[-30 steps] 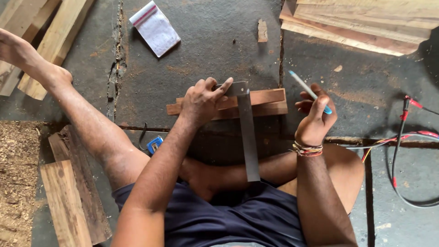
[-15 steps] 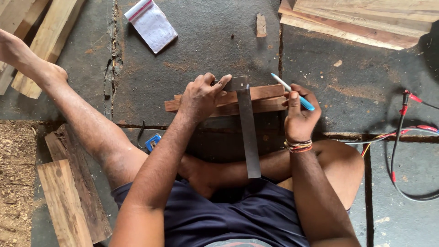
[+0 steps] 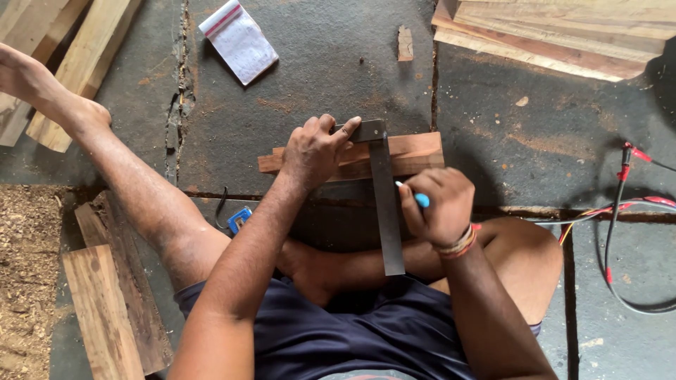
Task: The person is measuring and marking wood pieces using a ruler, square, and pen while sitting on the floor.
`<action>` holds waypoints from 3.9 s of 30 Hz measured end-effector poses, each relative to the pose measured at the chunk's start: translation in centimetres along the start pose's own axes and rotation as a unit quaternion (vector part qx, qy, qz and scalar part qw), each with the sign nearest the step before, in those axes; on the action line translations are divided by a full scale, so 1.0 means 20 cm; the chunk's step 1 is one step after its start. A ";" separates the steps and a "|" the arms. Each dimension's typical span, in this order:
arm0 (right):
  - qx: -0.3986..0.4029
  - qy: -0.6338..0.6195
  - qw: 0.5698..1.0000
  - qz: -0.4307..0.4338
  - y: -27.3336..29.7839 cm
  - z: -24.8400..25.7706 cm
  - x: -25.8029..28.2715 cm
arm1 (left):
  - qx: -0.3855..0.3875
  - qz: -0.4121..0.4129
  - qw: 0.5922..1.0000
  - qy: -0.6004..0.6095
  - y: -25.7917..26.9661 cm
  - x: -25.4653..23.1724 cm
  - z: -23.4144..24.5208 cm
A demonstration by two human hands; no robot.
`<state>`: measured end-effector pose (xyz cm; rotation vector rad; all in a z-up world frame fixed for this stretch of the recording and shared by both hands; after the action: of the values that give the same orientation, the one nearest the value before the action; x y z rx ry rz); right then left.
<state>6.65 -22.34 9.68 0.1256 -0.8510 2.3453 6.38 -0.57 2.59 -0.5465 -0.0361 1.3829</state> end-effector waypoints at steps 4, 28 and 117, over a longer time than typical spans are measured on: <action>-0.057 -0.010 0.998 0.010 0.12 -0.04 -0.05 | 0.017 0.013 1.000 0.002 -0.02 0.00 0.00; 0.044 -0.034 0.994 0.089 -0.08 -0.31 0.02 | -0.228 0.326 0.175 0.901 0.43 -0.34 -0.94; 0.069 -0.007 0.998 0.000 -0.03 -0.50 -0.10 | -0.111 0.102 0.970 0.189 0.22 -0.19 -0.07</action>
<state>9.73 -17.00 1.47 0.2007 -0.6964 2.4044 2.07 -4.14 0.84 -1.0170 0.1804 1.4611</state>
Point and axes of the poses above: each hand's wrist, its own y-axis away from the middle knuckle, its own z-axis out of the back of the hand, x = y × z, the point moved 7 cm from there along -y, towards the middle knuckle, and after that the axes turned 14 degrees about y, right-handed, at the moved point
